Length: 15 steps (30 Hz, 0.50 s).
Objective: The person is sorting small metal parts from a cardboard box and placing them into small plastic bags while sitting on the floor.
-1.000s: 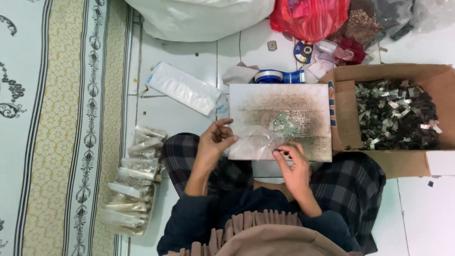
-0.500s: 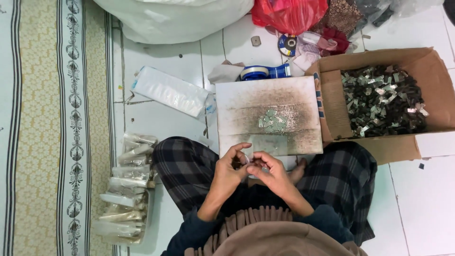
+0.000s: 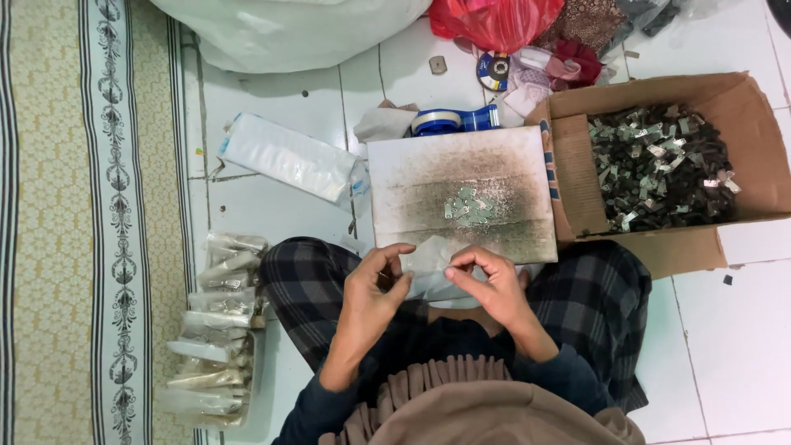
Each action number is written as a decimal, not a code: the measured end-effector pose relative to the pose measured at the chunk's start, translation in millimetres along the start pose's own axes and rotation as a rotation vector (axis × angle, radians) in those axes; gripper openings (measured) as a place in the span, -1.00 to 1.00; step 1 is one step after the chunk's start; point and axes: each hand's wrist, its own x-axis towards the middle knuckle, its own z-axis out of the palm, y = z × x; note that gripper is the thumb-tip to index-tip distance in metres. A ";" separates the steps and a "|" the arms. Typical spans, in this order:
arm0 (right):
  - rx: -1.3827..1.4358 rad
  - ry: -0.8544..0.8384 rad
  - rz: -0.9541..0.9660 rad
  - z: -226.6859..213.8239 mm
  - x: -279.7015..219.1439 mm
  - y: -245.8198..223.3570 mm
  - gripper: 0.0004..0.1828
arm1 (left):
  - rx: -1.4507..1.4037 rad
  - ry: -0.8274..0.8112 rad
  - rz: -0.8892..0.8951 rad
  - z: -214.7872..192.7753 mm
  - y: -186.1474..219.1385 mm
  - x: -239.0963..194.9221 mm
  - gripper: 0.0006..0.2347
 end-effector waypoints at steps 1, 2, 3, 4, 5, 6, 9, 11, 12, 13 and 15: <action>0.014 0.010 -0.005 -2.9 3.0 -4.8 -0.96 | 0.009 0.019 0.035 -0.5 10.3 1.1 -0.68; 0.028 0.020 -0.011 -6.1 6.6 -9.8 -0.94 | 0.018 0.037 0.073 -1.0 21.0 2.7 -0.70; 0.028 0.022 -0.013 -12.5 17.3 -6.5 -0.94 | 0.019 0.036 0.075 -4.2 27.3 5.0 -0.70; -0.025 0.081 -0.038 -18.8 27.2 -3.2 -0.95 | 0.045 0.093 0.103 -7.4 33.3 6.3 -0.70; -0.078 0.140 -0.063 -25.1 36.9 0.0 -0.93 | 0.071 0.150 0.130 -10.6 39.5 7.4 -0.71; -0.078 0.142 -0.066 -30.2 49.1 12.7 -0.93 | 0.071 0.149 0.133 -12.4 43.9 9.1 -0.71; -0.475 0.271 -0.225 -40.4 77.6 50.8 -0.88 | 0.026 0.187 0.195 -15.3 55.0 11.4 -0.70; -0.919 0.196 -0.093 -39.8 91.6 75.8 -0.79 | 0.018 0.183 0.230 -15.5 59.9 14.9 -0.70; -0.915 0.195 -0.099 -38.4 91.9 85.2 -0.79 | 0.022 0.188 0.234 -13.9 60.9 16.6 -0.70; -0.993 0.207 -0.120 -36.4 92.5 94.7 -0.83 | 0.002 0.170 0.226 -12.8 61.4 18.3 -0.70; -1.068 0.207 -0.146 -33.1 91.2 111.2 -0.87 | -0.016 0.164 0.213 -12.1 58.1 20.5 -0.69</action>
